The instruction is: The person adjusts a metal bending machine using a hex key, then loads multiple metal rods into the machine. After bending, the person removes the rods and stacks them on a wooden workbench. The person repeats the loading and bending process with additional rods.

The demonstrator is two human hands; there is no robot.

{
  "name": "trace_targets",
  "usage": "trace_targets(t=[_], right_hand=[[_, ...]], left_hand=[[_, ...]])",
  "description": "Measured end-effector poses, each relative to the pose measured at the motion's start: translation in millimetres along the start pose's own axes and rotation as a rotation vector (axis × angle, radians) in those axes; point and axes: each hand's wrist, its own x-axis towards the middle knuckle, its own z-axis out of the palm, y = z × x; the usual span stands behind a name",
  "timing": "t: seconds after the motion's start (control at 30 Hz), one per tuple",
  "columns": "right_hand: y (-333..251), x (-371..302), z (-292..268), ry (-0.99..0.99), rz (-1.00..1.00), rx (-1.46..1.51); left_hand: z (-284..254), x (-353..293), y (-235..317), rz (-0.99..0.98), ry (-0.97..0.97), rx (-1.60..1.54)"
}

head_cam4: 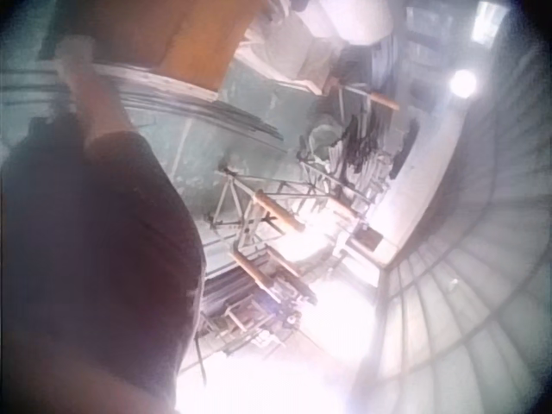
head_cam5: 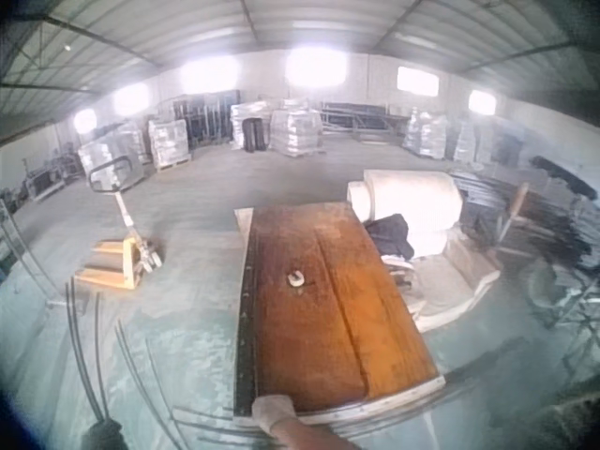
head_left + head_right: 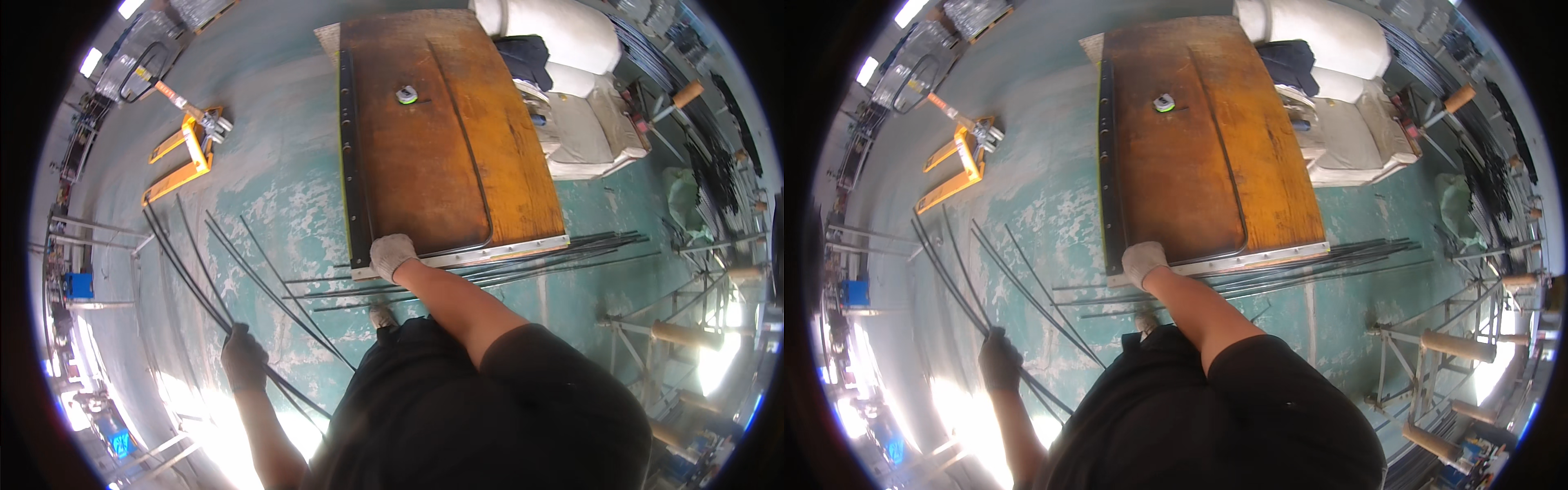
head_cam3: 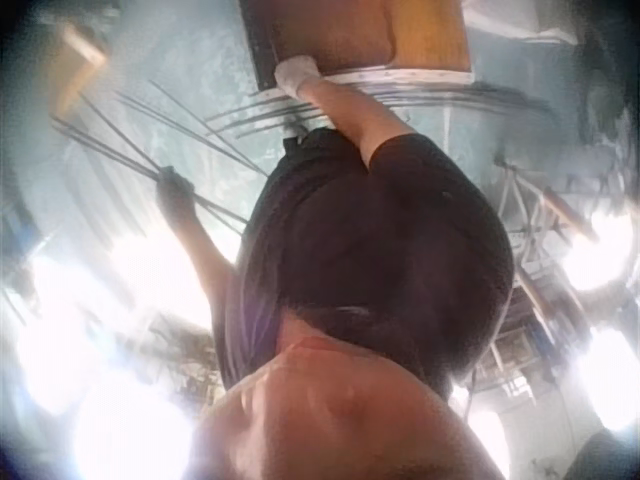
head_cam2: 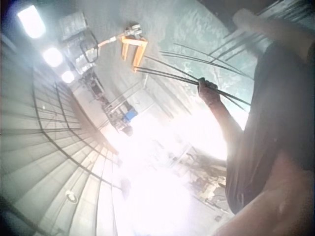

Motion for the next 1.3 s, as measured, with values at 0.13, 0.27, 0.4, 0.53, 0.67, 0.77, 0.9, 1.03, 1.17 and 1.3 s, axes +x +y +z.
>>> trace_targets(t=[0.13,0.27,0.4,0.53,0.67,0.77,0.9,1.03,1.17,1.3], right_hand=[[18,-28,-33,0.197,0.069,0.237],[59,-61,-104,0.419,0.139,0.215],[166,-141,-217,1.173,0.109,0.072],[226,-266,-323,1.439,0.430,-0.163],[197,-375,-356,1.386,0.800,-0.095],[180,-429,-357,1.339,0.976,0.027],[213,-474,-328,1.172,0.938,0.020],[273,-500,-257,0.808,1.238,-0.258],[301,-493,-143,0.681,1.338,-0.220],[302,-471,-56,0.563,1.397,0.010]], left_hand=[[-11,-4,-11,0.020,-0.034,0.006],[-15,0,-32,0.075,-0.016,0.077],[-13,14,-41,-0.058,-0.004,0.004],[-9,29,-44,-0.067,-0.054,0.032],[-1,49,-48,-0.079,-0.113,0.026],[8,67,-48,-0.075,-0.136,0.062],[20,87,-45,-0.067,-0.173,0.052],[27,97,-40,-0.036,-0.203,0.074],[33,100,-36,-0.024,-0.197,0.129],[36,99,-27,0.009,-0.220,0.117]])
